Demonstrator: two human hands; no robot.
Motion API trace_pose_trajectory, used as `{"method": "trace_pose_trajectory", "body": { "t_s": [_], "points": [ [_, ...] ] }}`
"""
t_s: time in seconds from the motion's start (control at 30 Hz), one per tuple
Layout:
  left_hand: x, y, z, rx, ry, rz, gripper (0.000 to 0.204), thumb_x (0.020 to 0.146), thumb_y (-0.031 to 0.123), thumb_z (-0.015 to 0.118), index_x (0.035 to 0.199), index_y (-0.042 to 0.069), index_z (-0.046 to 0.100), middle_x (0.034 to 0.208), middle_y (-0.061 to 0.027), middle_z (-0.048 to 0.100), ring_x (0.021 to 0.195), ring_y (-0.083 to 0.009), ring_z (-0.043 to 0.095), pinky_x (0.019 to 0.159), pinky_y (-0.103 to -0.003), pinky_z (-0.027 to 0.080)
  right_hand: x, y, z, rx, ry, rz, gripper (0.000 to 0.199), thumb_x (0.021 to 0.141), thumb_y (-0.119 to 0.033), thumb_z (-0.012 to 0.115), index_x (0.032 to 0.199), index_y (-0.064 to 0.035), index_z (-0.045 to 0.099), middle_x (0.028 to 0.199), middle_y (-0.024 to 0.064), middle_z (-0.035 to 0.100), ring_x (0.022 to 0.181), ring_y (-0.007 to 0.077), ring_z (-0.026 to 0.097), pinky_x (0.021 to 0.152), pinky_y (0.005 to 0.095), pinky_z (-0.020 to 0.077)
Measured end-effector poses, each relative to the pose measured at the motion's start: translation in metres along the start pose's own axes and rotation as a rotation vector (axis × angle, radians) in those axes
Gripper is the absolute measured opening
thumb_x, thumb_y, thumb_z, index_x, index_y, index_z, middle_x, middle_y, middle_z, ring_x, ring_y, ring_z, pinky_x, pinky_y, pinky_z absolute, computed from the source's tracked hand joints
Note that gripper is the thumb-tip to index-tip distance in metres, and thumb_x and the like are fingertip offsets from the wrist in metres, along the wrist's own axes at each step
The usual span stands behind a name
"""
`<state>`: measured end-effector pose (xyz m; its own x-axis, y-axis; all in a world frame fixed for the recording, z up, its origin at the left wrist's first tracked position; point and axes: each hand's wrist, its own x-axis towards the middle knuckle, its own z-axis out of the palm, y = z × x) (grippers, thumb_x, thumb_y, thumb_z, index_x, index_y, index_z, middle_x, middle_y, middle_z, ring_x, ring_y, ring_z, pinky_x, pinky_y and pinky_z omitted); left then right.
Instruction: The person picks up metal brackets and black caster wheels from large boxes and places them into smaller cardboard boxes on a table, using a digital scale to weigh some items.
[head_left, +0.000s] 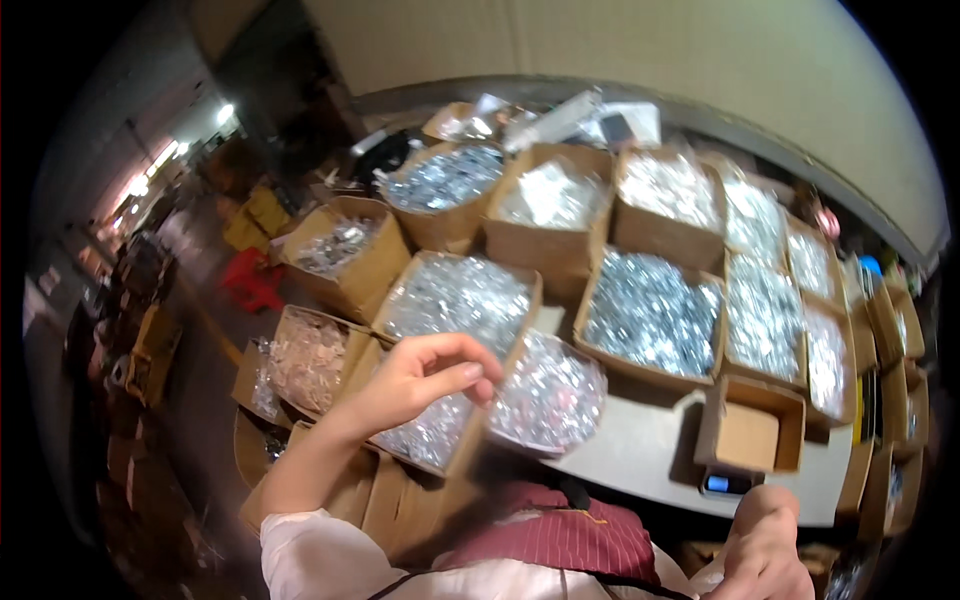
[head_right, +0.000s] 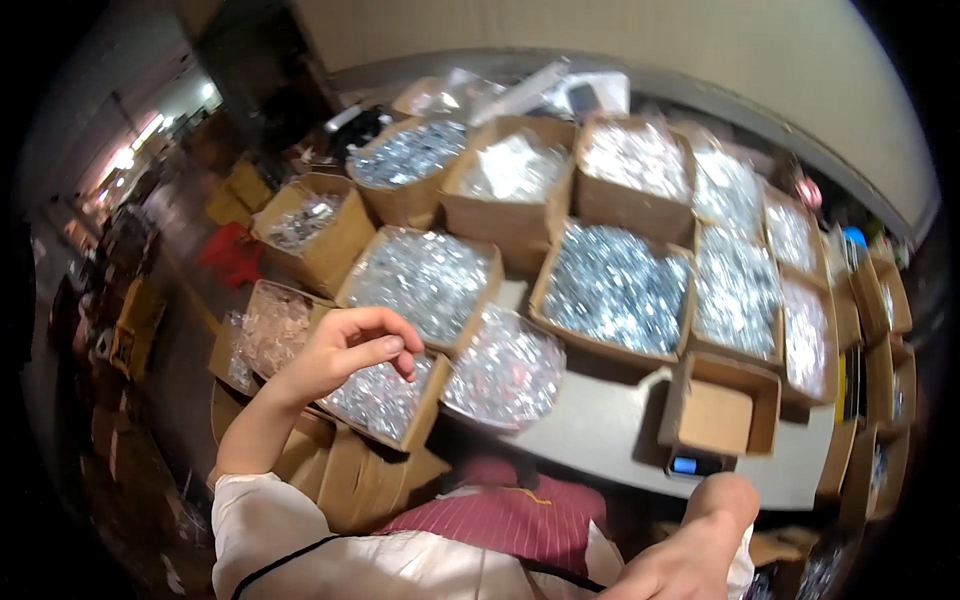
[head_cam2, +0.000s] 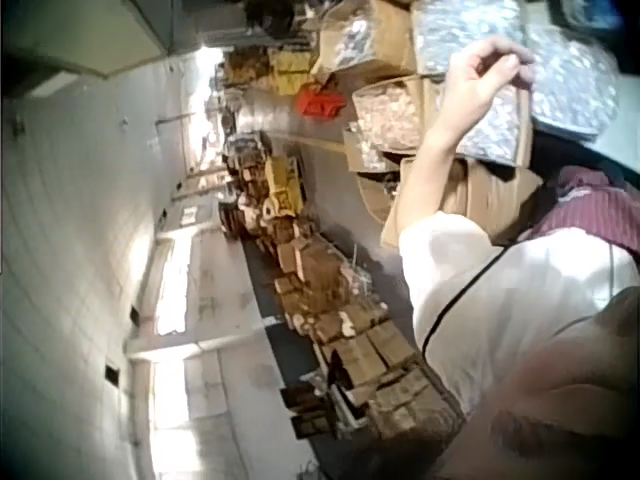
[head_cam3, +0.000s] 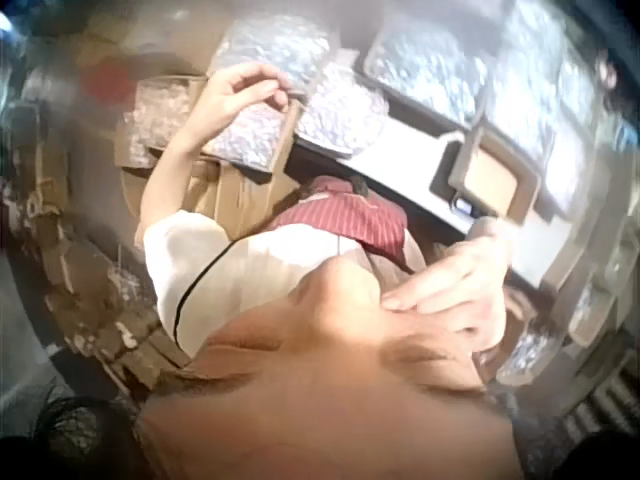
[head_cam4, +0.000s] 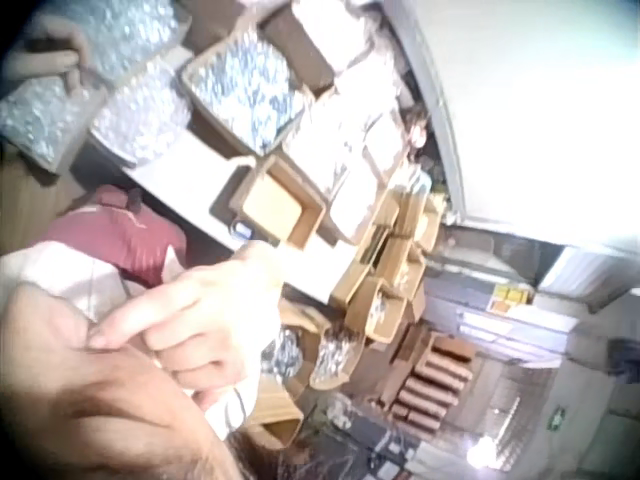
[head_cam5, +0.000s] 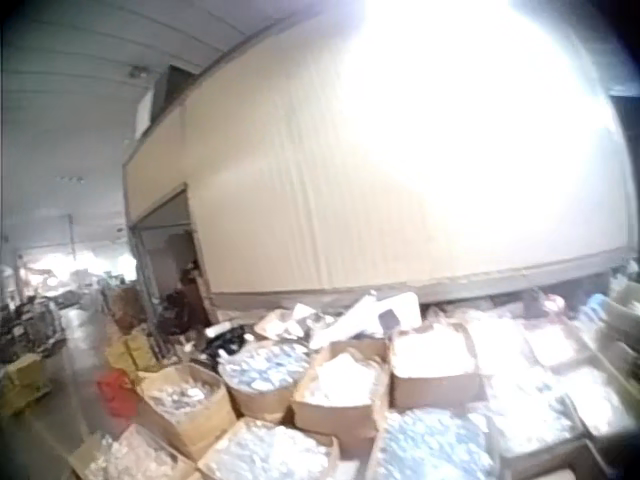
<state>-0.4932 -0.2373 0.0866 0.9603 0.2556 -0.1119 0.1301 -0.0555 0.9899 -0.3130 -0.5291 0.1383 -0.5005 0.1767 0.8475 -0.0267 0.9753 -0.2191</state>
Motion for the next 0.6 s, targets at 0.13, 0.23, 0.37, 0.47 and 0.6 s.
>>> {"method": "trace_pose_trajectory", "body": {
  "t_s": [0.13, 0.23, 0.37, 0.47, 0.6],
  "points": [
    [0.022, -0.017, -0.09, 0.024, 0.166, 0.038, 0.019, 0.095, 0.012, 0.056, 0.104, -0.002, 0.064, 0.085, -0.0056, 0.068, 0.081, -0.0131, 0.066, 0.079, -0.027, 0.052, 0.027, 0.072, -0.032, 0.138, -0.086, 0.064, 0.011, 0.084, -0.004, 0.058, 0.078, -0.0013, 0.067, 0.08, 0.013, 0.068, 0.074, 0.0285, 0.066, 0.085, 0.04, 0.0544],
    [0.049, -0.037, -0.177, 0.002, 0.352, 0.045, 0.019, 0.093, 0.012, 0.055, 0.104, -0.002, 0.063, 0.085, -0.0075, 0.066, 0.08, -0.0159, 0.067, 0.072, -0.027, 0.055, 0.051, 0.124, -0.05, 0.193, -0.096, 0.118, 0.019, 0.087, -0.004, 0.051, 0.073, 0.0002, 0.064, 0.076, 0.0155, 0.066, 0.072, 0.0294, 0.066, 0.086, 0.0456, 0.0535],
    [0.098, -0.07, -0.295, -0.052, 0.613, 0.064, 0.018, 0.092, 0.011, 0.053, 0.102, -0.002, 0.062, 0.086, -0.0089, 0.066, 0.079, -0.018, 0.069, 0.071, -0.026, 0.056, 0.071, 0.181, -0.06, 0.236, -0.049, 0.167, 0.026, 0.089, -0.003, 0.047, 0.066, -0.0014, 0.059, 0.069, 0.0146, 0.062, 0.065, 0.0281, 0.063, 0.083, 0.0481, 0.0542],
    [0.161, -0.104, -0.356, -0.05, 0.677, 0.071, 0.018, 0.092, 0.01, 0.053, 0.102, -0.002, 0.062, 0.086, -0.0094, 0.066, 0.08, -0.018, 0.068, 0.071, -0.027, 0.056, 0.076, 0.219, -0.072, 0.263, 0.012, 0.206, 0.034, 0.089, -0.001, 0.044, 0.056, -0.0045, 0.052, 0.059, 0.012, 0.057, 0.055, 0.0256, 0.06, 0.079, 0.0489, 0.0556],
    [0.252, -0.139, -0.406, 0.074, 0.713, 0.171, 0.02, 0.089, 0.011, 0.056, 0.102, 0.0, 0.065, 0.086, -0.0095, 0.067, 0.077, -0.0173, 0.068, 0.069, -0.028, 0.053, 0.077, 0.256, -0.084, 0.297, 0.075, 0.265, 0.036, 0.092, -0.004, 0.044, 0.056, -0.0039, 0.052, 0.057, 0.01, 0.054, 0.051, 0.0244, 0.056, 0.075, 0.0482, 0.0555]
  ]
}}
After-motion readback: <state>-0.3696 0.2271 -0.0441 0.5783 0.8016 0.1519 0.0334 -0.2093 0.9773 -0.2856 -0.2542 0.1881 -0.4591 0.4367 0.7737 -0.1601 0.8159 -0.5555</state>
